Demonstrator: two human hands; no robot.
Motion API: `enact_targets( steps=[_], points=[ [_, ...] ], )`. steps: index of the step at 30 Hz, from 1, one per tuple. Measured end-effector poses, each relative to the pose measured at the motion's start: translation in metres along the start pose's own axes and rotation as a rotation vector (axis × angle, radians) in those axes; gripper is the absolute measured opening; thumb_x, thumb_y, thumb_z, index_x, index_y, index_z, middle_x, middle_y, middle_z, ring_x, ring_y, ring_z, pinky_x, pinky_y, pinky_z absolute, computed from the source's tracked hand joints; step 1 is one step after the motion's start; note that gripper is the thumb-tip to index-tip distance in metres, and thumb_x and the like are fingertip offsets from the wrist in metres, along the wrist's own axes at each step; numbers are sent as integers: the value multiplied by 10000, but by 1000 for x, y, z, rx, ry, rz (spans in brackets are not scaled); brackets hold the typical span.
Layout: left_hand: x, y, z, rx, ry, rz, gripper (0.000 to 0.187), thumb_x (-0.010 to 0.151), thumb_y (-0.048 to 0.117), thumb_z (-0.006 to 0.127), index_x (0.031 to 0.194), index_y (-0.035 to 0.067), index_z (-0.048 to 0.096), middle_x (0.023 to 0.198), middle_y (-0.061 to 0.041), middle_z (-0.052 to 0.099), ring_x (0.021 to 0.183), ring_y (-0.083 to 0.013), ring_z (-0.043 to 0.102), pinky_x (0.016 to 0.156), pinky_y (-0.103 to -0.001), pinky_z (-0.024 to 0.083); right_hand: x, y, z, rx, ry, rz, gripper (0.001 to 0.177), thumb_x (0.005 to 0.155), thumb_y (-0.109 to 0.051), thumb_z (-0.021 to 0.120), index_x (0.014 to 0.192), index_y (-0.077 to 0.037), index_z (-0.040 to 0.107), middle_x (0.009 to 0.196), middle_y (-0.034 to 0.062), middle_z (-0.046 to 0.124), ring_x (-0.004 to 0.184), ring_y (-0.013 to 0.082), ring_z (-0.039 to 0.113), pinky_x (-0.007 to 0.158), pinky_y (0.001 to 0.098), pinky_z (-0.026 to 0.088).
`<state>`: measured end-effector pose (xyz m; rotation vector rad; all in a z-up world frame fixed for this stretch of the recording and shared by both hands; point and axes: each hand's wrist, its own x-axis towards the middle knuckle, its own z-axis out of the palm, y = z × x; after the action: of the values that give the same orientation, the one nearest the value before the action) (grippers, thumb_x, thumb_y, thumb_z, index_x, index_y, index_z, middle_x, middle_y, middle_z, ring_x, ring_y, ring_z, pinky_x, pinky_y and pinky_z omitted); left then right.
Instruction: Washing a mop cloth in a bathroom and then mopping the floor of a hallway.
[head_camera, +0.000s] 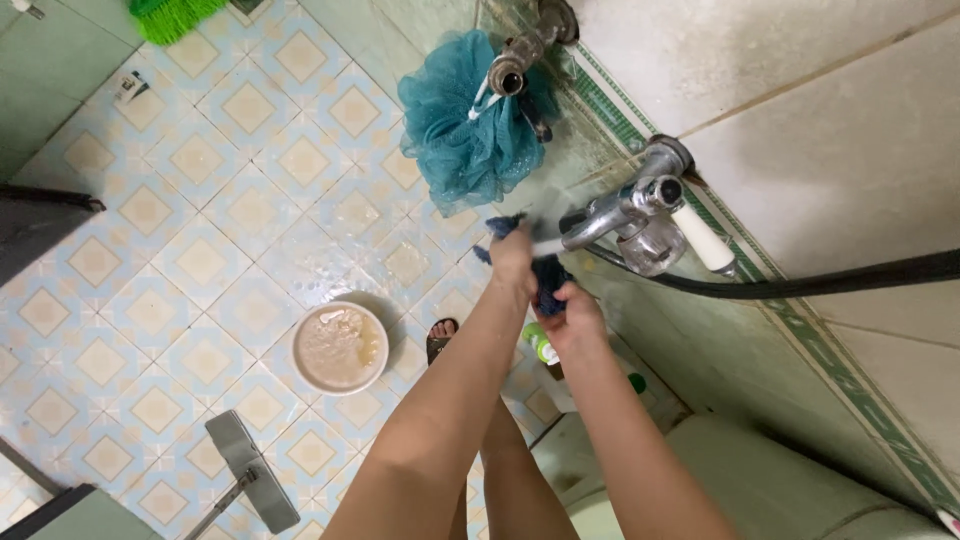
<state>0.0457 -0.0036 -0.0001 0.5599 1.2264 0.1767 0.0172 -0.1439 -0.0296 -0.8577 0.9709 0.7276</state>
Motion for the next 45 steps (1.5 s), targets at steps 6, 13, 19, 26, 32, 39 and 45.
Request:
enact_targets(
  steps=[6, 13, 19, 26, 32, 39, 45],
  points=[
    [-37, 13, -9, -156, 121, -10, 323, 958, 250, 618, 1241, 96, 601, 1136, -70, 672, 1007, -215, 590, 897, -396, 477, 50, 31, -18, -99, 118, 4, 222, 899, -80, 553, 1113, -53, 608, 1019, 97, 669, 955, 265, 676, 823, 421, 591],
    [-74, 25, -20, -318, 36, 17, 246, 960, 179, 635, 1164, 43, 642, 1047, -95, 694, 910, -237, 642, 836, -404, 538, -48, -4, 103, -87, -88, 113, 372, 894, -359, 573, 1085, -58, 679, 1047, 132, 735, 911, 280, 703, 834, 396, 563],
    [-86, 15, -48, 406, 120, 504, 175, 903, 143, 670, 1019, 19, 711, 874, -47, 734, 788, -185, 680, 746, -351, 541, 38, 13, 67, -89, -353, 91, 210, 949, -245, 697, 1057, -66, 709, 1003, 93, 722, 915, 251, 688, 849, 386, 584],
    [-32, 38, -80, -278, -81, -255, 379, 917, 398, 619, 1098, 67, 649, 933, -85, 675, 774, -242, 640, 739, -413, 541, 35, 22, 51, -125, -64, 80, 142, 886, -76, 616, 1015, -55, 671, 944, 83, 699, 798, 220, 679, 659, 353, 553],
    [61, -11, -61, 19, -480, -555, 300, 937, 285, 610, 1046, 7, 635, 877, -171, 674, 722, -326, 666, 729, -482, 593, -76, 5, 36, -107, -10, 20, 186, 867, -100, 658, 1048, -58, 661, 1002, 75, 692, 859, 224, 685, 731, 368, 537],
    [-18, 9, -44, 282, -174, -8, 322, 889, 24, 589, 1186, -76, 662, 895, -147, 701, 691, -219, 615, 578, -384, 494, -85, -32, 41, -369, -81, 185, 664, 802, -597, 595, 1167, -52, 701, 1096, 118, 759, 989, 293, 710, 920, 459, 534],
    [-102, 36, -72, 313, -231, 48, 261, 891, 87, 624, 1078, -74, 708, 868, -123, 716, 664, -190, 646, 603, -323, 531, -29, -24, 82, -356, -199, 248, 562, 915, -519, 603, 1148, -15, 690, 1064, 161, 741, 938, 305, 718, 900, 471, 573]
  ],
)
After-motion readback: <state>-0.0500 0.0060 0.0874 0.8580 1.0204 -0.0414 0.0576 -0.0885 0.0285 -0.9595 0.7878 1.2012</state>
